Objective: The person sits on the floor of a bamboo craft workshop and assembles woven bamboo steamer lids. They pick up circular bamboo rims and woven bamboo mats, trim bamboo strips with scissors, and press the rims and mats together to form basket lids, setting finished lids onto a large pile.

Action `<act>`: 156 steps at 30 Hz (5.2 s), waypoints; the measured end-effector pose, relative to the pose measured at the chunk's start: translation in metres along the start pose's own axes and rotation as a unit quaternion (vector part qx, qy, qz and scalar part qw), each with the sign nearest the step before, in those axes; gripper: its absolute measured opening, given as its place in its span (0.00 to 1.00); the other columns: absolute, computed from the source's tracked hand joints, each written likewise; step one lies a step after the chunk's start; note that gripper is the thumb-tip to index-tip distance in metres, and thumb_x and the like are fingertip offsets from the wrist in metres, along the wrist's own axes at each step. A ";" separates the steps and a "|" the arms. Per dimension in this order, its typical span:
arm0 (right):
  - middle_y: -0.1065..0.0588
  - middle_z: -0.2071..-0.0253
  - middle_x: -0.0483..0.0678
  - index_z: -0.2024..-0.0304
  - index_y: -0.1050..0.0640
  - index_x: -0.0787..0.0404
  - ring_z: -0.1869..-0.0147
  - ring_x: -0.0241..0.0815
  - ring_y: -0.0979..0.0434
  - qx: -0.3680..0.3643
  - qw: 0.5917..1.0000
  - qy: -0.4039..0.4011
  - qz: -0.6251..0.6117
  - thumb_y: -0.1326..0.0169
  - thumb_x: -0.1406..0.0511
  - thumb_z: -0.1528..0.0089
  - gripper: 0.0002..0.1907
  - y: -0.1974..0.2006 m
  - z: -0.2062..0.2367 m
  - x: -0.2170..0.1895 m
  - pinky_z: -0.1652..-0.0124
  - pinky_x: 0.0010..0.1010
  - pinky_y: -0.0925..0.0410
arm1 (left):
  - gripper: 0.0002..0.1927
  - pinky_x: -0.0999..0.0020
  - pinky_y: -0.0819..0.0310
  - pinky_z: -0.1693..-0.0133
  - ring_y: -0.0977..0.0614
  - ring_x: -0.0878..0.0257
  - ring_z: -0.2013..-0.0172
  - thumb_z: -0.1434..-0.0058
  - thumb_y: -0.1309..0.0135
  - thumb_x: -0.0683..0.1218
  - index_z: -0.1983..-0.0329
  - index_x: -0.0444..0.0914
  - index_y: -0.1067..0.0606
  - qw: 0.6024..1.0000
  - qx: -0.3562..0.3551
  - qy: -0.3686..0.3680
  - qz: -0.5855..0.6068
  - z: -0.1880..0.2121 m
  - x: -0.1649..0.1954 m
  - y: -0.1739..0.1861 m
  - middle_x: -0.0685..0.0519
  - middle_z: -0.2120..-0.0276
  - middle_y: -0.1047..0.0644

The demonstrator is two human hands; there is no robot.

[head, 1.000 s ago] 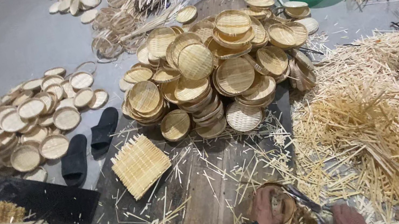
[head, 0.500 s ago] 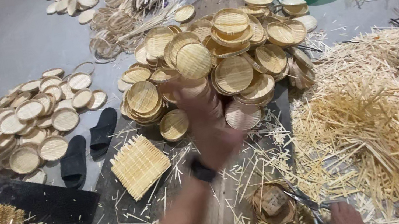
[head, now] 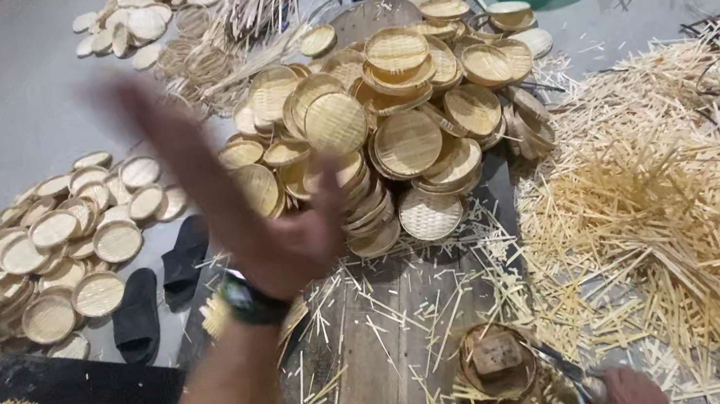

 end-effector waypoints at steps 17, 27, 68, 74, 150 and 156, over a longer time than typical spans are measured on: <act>0.26 0.62 0.54 0.58 0.26 0.60 0.53 0.54 0.22 -0.025 0.999 0.002 -0.024 0.36 0.44 0.49 0.31 -0.008 -0.002 -0.015 0.51 0.47 0.27 | 0.36 0.36 0.65 0.30 0.49 0.32 0.30 0.47 0.35 0.56 0.32 0.56 0.27 0.627 -0.610 0.465 0.135 0.405 0.237 -0.059 0.34 0.30 0.47; 0.23 0.59 0.54 0.56 0.24 0.61 0.52 0.49 0.21 -0.134 0.991 -0.014 0.005 0.44 0.43 0.42 0.30 0.017 -0.010 -0.024 0.49 0.42 0.27 | 0.25 0.45 0.56 0.29 0.45 0.39 0.29 0.47 0.34 0.63 0.46 0.57 0.18 0.636 -0.578 0.474 0.193 0.409 0.219 -0.059 0.40 0.29 0.44; 0.23 0.55 0.54 0.53 0.25 0.58 0.49 0.52 0.21 -0.108 0.994 0.002 0.005 0.40 0.47 0.47 0.29 -0.006 -0.016 -0.008 0.49 0.44 0.25 | 0.36 0.42 0.43 0.33 0.39 0.39 0.31 0.47 0.28 0.60 0.35 0.54 0.26 0.661 -0.633 0.329 0.233 0.419 0.205 -0.060 0.48 0.34 0.30; 0.23 0.59 0.55 0.58 0.24 0.60 0.52 0.52 0.21 -0.098 0.995 0.014 0.021 0.40 0.43 0.48 0.31 -0.011 -0.018 -0.009 0.49 0.45 0.26 | 0.50 0.42 0.43 0.33 0.42 0.42 0.28 0.64 0.29 0.43 0.32 0.61 0.29 0.598 -0.705 0.298 0.238 0.419 0.198 -0.070 0.52 0.29 0.37; 0.23 0.47 0.54 0.44 0.23 0.60 0.47 0.44 0.21 -0.120 0.856 -0.138 -0.484 0.35 0.62 0.41 0.24 0.018 -0.012 -0.059 0.48 0.35 0.27 | 0.17 0.65 0.19 0.61 0.17 0.62 0.66 0.41 0.37 0.44 0.49 0.35 0.20 0.364 -0.572 0.679 0.281 0.379 0.121 -0.098 0.49 0.61 0.16; 0.17 0.59 0.48 0.56 0.16 0.62 0.58 0.36 0.16 -0.182 0.754 -0.175 -0.606 0.37 0.64 0.42 0.13 0.024 -0.029 -0.079 0.55 0.30 0.23 | 0.17 0.71 0.19 0.56 0.16 0.65 0.59 0.41 0.35 0.41 0.48 0.35 0.18 0.413 -0.515 0.652 0.373 0.369 0.150 -0.105 0.49 0.56 0.15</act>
Point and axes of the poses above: each hand's wrist, its own z-axis away from the middle knuckle, its own y-axis out of the back of the hand, x = y × z, the point moved 1 cm from there along -z, towards the middle knuckle
